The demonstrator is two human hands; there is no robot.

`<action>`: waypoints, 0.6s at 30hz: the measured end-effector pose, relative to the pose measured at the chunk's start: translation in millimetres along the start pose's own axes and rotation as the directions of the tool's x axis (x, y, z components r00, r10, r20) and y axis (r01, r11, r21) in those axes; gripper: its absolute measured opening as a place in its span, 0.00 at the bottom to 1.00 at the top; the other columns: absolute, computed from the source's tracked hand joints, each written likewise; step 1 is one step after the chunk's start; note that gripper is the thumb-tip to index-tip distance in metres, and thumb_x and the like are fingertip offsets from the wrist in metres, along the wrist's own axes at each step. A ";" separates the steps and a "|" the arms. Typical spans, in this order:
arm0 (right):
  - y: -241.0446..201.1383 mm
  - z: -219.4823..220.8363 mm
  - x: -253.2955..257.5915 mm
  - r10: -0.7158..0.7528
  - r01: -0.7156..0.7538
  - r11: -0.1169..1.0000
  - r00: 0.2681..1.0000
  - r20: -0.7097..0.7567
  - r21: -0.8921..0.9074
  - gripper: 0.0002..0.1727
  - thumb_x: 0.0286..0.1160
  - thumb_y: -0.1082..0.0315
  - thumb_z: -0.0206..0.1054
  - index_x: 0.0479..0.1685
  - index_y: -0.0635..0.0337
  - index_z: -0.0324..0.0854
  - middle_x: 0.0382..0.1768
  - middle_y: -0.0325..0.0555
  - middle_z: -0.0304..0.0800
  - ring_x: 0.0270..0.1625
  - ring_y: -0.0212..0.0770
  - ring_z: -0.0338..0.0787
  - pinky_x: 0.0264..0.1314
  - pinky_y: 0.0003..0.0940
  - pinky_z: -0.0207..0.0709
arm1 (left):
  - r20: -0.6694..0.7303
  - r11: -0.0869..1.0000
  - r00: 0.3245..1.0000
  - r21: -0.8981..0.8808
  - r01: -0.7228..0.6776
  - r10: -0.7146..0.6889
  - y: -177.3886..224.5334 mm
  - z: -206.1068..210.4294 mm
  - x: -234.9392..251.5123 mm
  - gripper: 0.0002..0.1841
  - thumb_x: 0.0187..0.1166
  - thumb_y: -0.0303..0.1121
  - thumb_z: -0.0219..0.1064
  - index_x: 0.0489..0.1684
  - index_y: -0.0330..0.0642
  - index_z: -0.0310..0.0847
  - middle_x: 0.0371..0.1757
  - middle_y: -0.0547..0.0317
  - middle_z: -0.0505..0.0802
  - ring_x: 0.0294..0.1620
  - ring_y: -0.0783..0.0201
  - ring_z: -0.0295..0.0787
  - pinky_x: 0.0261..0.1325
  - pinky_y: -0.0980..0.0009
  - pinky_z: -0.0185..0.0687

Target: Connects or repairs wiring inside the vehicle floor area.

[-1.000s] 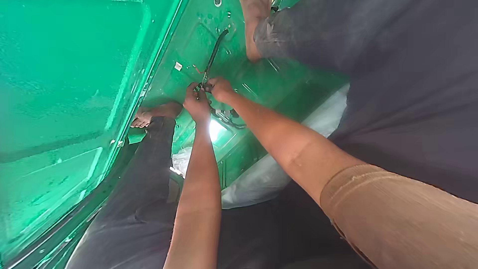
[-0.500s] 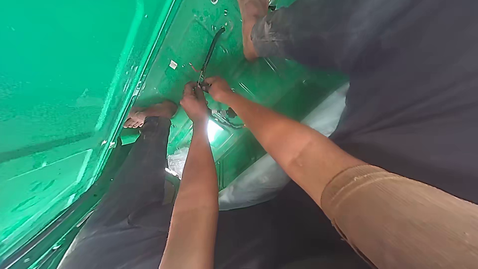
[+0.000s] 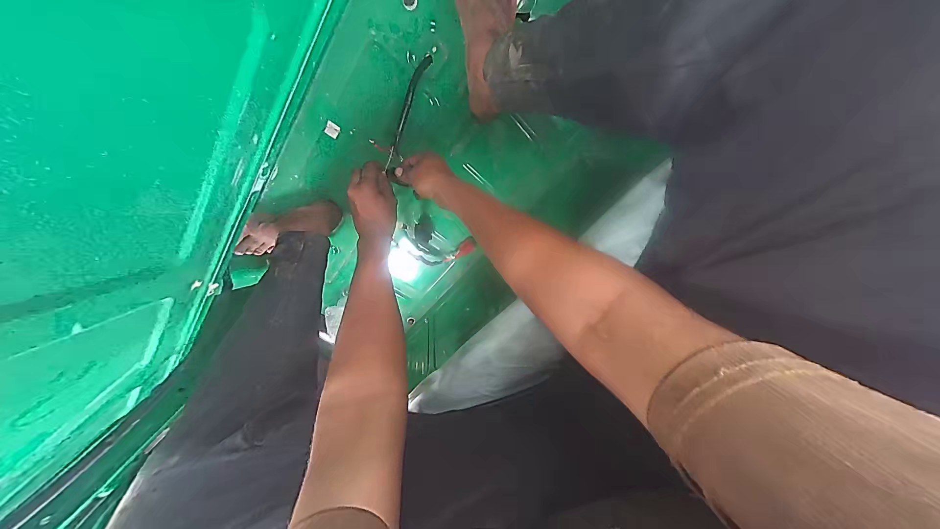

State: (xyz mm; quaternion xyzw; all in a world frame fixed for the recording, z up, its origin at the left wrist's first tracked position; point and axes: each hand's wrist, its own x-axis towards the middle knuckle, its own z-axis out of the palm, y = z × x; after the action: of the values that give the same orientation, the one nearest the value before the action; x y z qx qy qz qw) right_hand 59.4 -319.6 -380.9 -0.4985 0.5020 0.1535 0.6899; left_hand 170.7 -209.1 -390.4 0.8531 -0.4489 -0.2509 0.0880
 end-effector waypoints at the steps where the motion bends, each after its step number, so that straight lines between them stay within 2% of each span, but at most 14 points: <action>1: 1.6 -2.8 1.1 0.037 -0.039 0.984 0.999 0.013 0.175 0.17 0.89 0.58 0.62 0.65 0.58 0.86 0.60 0.54 0.89 0.57 0.47 0.91 0.58 0.46 0.86 | -0.015 0.999 1.000 -0.035 -0.026 0.026 -0.3 2.3 -1.8 0.19 0.91 0.35 0.50 0.62 0.38 0.86 0.56 0.38 0.91 0.62 0.44 0.89 0.68 0.50 0.82; 3: 3.1 -7.4 2.0 0.069 -0.097 0.855 0.995 0.073 0.509 0.18 0.87 0.63 0.65 0.69 0.62 0.80 0.62 0.55 0.87 0.57 0.47 0.92 0.56 0.42 0.90 | -0.043 0.995 0.997 -0.070 -0.064 0.062 -2.6 7.0 -5.0 0.19 0.91 0.34 0.49 0.63 0.37 0.85 0.56 0.38 0.91 0.61 0.45 0.89 0.68 0.52 0.82; 5: 0.6 -12.1 -2.2 0.056 -0.116 0.764 0.992 0.113 0.634 0.18 0.85 0.69 0.66 0.70 0.61 0.80 0.61 0.54 0.86 0.54 0.45 0.92 0.54 0.39 0.90 | -0.079 0.992 0.994 -0.091 -0.083 0.076 -5.0 10.5 -9.2 0.19 0.91 0.34 0.50 0.61 0.35 0.86 0.54 0.39 0.91 0.60 0.46 0.89 0.67 0.54 0.81; 8: -5.8 -19.3 -4.0 0.004 -0.098 0.756 0.989 0.146 0.647 0.20 0.85 0.75 0.63 0.73 0.60 0.79 0.64 0.53 0.86 0.54 0.42 0.92 0.55 0.34 0.89 | -0.095 0.991 0.995 -0.127 -0.047 0.035 -3.7 6.1 -9.2 0.16 0.88 0.36 0.53 0.52 0.35 0.86 0.48 0.42 0.90 0.55 0.50 0.88 0.63 0.56 0.81; 11: -5.7 -15.7 0.4 -0.008 -0.070 0.757 0.993 0.116 0.649 0.19 0.81 0.77 0.67 0.70 0.63 0.82 0.62 0.53 0.87 0.52 0.41 0.92 0.54 0.33 0.89 | -0.114 0.993 0.993 -0.118 0.007 -0.020 -3.2 5.5 -9.7 0.15 0.83 0.38 0.60 0.46 0.36 0.89 0.45 0.45 0.90 0.51 0.54 0.88 0.59 0.59 0.82; 13: -7.5 -7.0 1.0 0.011 -0.041 0.740 0.999 0.049 0.671 0.17 0.78 0.77 0.70 0.65 0.64 0.85 0.58 0.53 0.90 0.49 0.41 0.93 0.51 0.33 0.90 | -0.122 0.988 0.988 -0.130 0.079 -0.095 -2.9 6.5 -9.3 0.14 0.82 0.39 0.62 0.45 0.40 0.91 0.46 0.49 0.91 0.48 0.58 0.89 0.57 0.62 0.84; 16: -8.6 7.9 4.0 0.018 0.009 0.684 0.999 -0.030 0.729 0.17 0.76 0.77 0.72 0.63 0.67 0.85 0.57 0.55 0.90 0.49 0.43 0.93 0.50 0.35 0.91 | -0.140 0.964 0.967 -0.192 0.184 -0.213 3.2 7.0 -6.8 0.11 0.79 0.38 0.67 0.46 0.44 0.93 0.45 0.54 0.92 0.41 0.66 0.91 0.50 0.67 0.88; 18: -8.3 15.2 6.1 0.023 0.037 0.689 0.997 -0.073 0.724 0.15 0.74 0.75 0.75 0.59 0.67 0.86 0.52 0.54 0.91 0.44 0.42 0.93 0.46 0.35 0.90 | -0.135 0.949 0.961 -0.241 0.203 -0.240 4.0 8.7 -8.5 0.10 0.78 0.38 0.69 0.47 0.46 0.94 0.45 0.56 0.92 0.37 0.69 0.90 0.46 0.70 0.89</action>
State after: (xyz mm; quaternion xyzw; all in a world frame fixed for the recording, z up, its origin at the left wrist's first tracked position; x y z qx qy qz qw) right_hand 76.2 -312.3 -381.6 -0.1933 0.5459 -0.0784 0.8114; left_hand 159.5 -203.9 -393.4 0.9004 -0.3099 -0.2379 0.1914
